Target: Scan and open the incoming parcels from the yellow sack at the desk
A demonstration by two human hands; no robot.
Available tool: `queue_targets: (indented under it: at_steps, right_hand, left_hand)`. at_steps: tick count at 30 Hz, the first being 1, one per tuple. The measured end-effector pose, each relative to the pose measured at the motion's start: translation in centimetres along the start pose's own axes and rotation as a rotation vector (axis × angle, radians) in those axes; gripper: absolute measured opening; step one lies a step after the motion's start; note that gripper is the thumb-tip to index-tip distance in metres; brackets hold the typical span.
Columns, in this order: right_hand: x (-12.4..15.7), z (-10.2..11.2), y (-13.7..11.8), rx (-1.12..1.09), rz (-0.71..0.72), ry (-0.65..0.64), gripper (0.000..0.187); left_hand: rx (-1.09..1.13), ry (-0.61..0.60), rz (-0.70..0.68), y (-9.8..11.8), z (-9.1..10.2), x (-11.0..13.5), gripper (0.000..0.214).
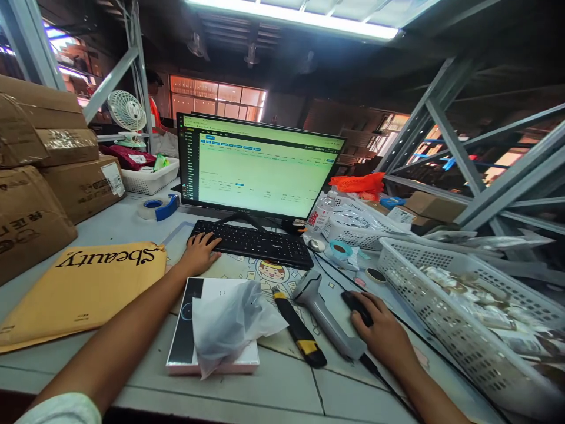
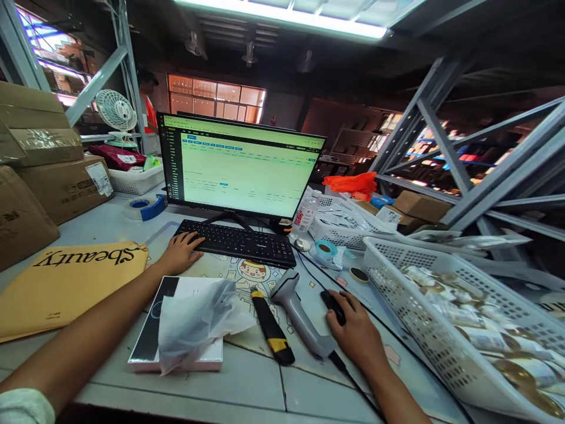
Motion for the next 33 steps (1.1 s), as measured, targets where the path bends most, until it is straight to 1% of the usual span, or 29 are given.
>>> queue_targets:
  at_steps: [3,7,14,23,33]
  right_hand:
    - [0.01,-0.27,-0.01,0.009,-0.011,-0.024,0.049]
    - [0.05,0.09,-0.36,0.023,-0.034,-0.033,0.049]
    - [0.08,0.23,-0.31,0.024,-0.018,-0.015,0.048]
    - [0.15,-0.01,0.13,0.032,-0.08,-0.005,0.048]
    - [0.26,0.32,-0.49,0.033,-0.095,-0.007,0.044]
  left_hand:
    - [-0.01,0.001,-0.004,0.07,0.14,0.07,0.055]
    - [-0.021,-0.006,0.001,-0.03,0.14,0.04,0.056]
    - [-0.019,-0.01,0.007,-0.05,0.24,0.09,0.057]
    - [-0.038,0.004,0.01,-0.26,-0.09,-0.08,0.057]
    - [-0.074,0.02,0.014,-0.27,-0.05,-0.02,0.058]
Point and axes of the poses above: each hand's wrist, its own x-axis away from the middle knuckle, its own z-axis out of the back of the hand, y = z × x, the point moved 6 cm from there along -x, towards the middle knuckle, and after that the axes turned 8 degrees about -y, right-handed, at the moved point
